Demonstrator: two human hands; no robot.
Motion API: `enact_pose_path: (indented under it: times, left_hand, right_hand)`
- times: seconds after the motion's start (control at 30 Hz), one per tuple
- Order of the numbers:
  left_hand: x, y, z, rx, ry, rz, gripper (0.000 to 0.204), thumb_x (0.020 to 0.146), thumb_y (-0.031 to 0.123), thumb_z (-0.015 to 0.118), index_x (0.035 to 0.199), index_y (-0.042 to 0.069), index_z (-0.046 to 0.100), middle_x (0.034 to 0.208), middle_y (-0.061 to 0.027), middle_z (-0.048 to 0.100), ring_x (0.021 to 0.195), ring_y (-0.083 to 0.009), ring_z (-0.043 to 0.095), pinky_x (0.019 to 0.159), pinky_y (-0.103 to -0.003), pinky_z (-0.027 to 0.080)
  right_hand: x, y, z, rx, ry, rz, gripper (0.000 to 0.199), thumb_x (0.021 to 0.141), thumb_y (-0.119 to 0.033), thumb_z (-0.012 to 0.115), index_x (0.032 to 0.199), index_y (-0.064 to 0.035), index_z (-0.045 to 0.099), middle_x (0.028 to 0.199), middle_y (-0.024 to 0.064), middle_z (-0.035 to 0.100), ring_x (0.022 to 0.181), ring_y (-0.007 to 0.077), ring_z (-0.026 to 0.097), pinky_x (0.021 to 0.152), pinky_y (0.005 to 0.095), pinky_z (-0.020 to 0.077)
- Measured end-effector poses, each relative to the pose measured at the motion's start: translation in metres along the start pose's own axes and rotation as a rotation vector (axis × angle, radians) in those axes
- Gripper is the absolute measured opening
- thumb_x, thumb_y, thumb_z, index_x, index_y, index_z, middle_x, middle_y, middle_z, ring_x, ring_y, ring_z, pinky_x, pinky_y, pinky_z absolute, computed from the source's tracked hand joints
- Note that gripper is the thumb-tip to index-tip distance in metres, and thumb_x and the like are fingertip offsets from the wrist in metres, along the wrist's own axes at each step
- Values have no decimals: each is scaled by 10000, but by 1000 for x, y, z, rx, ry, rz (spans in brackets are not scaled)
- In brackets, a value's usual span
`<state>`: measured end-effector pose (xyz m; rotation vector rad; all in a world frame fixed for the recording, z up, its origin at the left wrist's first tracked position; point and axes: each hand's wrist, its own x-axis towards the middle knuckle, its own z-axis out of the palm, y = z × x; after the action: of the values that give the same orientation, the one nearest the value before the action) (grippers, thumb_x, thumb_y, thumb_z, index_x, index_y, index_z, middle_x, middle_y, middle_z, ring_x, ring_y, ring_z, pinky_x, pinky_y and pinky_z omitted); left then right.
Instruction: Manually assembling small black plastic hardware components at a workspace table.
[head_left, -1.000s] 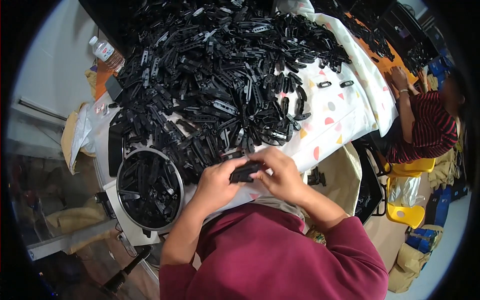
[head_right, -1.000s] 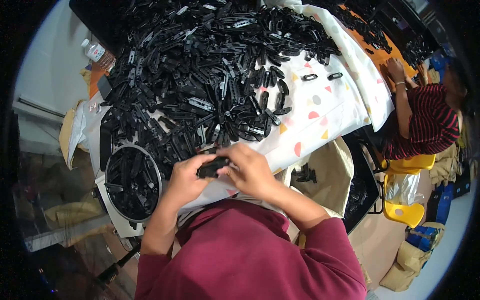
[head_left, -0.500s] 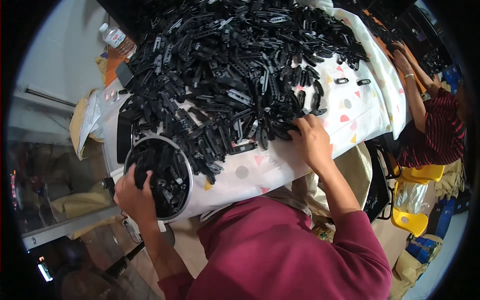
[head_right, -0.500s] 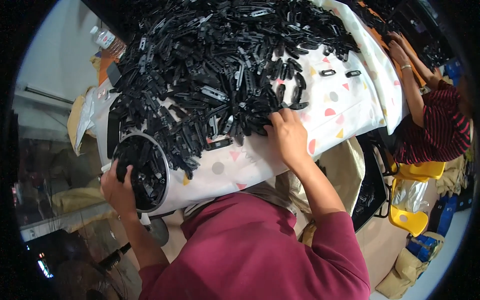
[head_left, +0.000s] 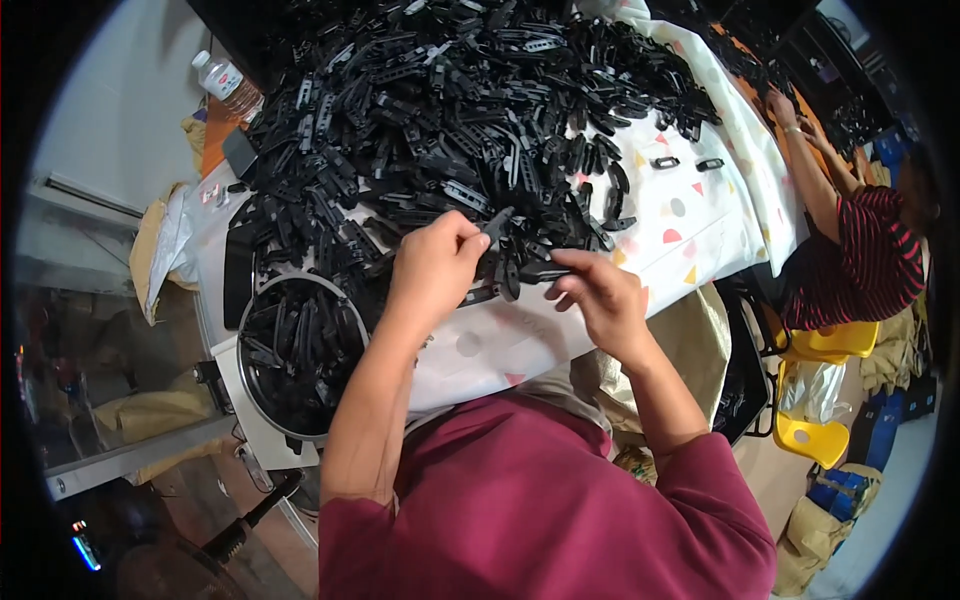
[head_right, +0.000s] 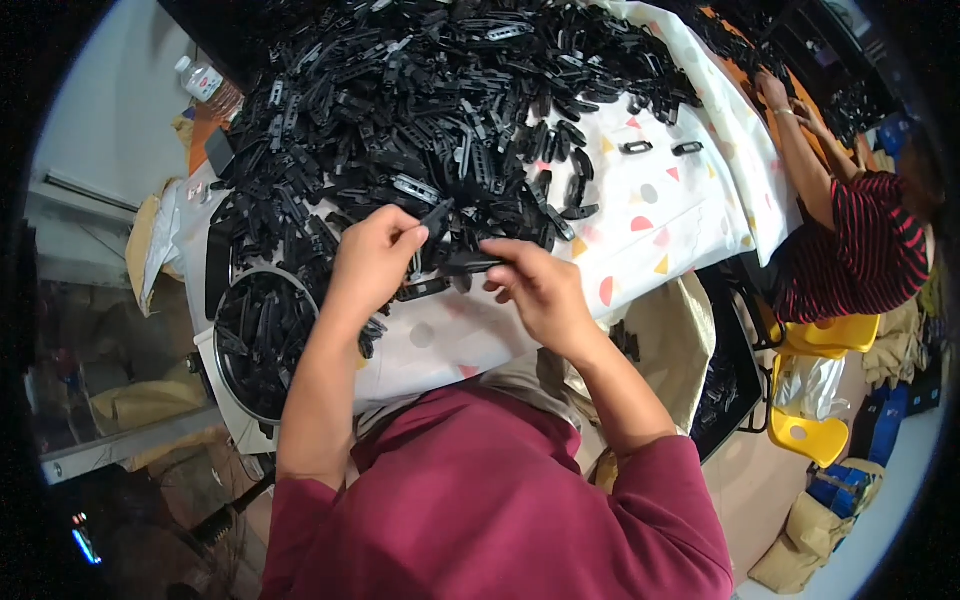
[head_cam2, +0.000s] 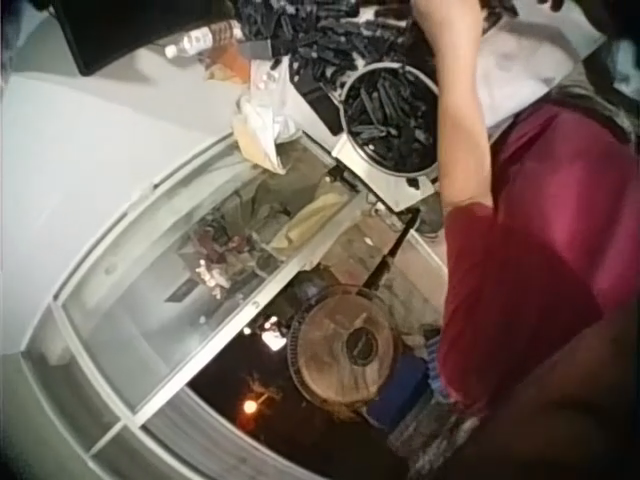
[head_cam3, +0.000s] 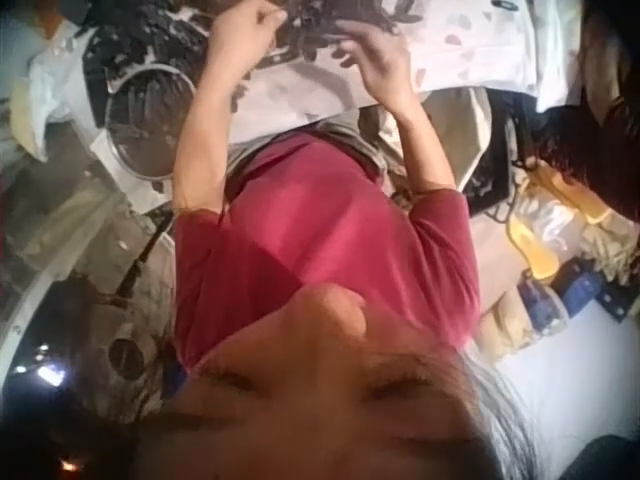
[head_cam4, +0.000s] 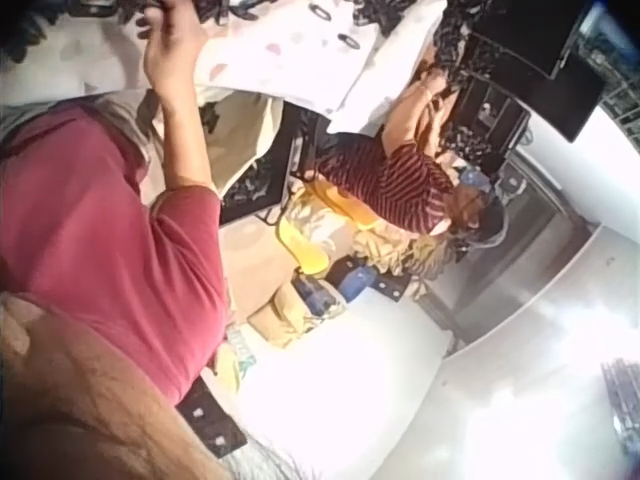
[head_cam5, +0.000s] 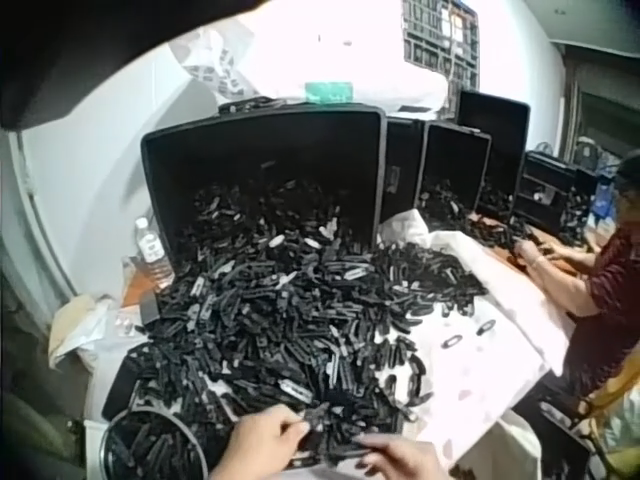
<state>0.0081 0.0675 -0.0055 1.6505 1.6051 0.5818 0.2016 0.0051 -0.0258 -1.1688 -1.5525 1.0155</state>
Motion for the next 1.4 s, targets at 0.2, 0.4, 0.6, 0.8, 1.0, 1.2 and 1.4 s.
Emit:
enact_pose_path:
  times: [0.2,0.4,0.6,0.8,1.0,1.2,1.4]
  left_hand:
    - [-29,7,-18,-463,-373,80,260,843,70,590,1092,-6,599,886,-23,635,796,-53,556,688,-200,454]
    - [-49,-1,-14,-41,-125,488,347,747,162,708,1041,12,604,885,-117,649,720,-174,619,615,-265,484]
    - [-82,-38,15,-53,-125,410,338,721,194,720,978,16,594,893,-142,642,777,-298,629,669,-348,493]
    - [-86,-53,23,108,-10,316,322,708,90,647,1008,47,538,886,-129,581,843,-311,565,734,-388,455]
    - [-46,-41,31,661,61,332,237,653,68,592,888,58,559,840,-95,530,845,-288,520,713,-376,459]
    - [-49,-35,30,250,197,377,211,638,36,645,821,68,546,870,-94,598,813,-302,552,707,-373,457]
    - [-41,-28,24,-778,115,-117,271,782,141,692,1015,25,614,774,-11,619,688,-78,546,632,-217,437]
  right_hand:
    - [13,-17,7,-363,-57,-514,286,694,72,644,962,7,570,872,152,623,734,292,630,620,330,517]
    - [2,-22,17,-427,3,-501,317,686,56,663,983,4,563,874,152,618,769,284,626,636,336,514]
    - [-20,-9,21,-382,-290,-220,374,709,-65,695,1054,-29,555,875,125,597,788,295,598,649,344,491]
    - [-8,6,21,-456,-246,-61,411,746,-185,683,1118,-80,545,876,123,581,758,298,585,611,355,479]
    - [15,26,44,-942,-119,-34,252,712,-197,666,878,-64,531,721,110,566,650,312,583,559,388,468]
    - [2,33,30,-721,-29,-41,361,719,-130,647,1032,-31,498,752,122,573,664,287,584,607,352,477]
    - [-3,7,23,303,22,190,217,834,-23,596,1044,-4,547,941,94,602,729,103,573,618,230,468]
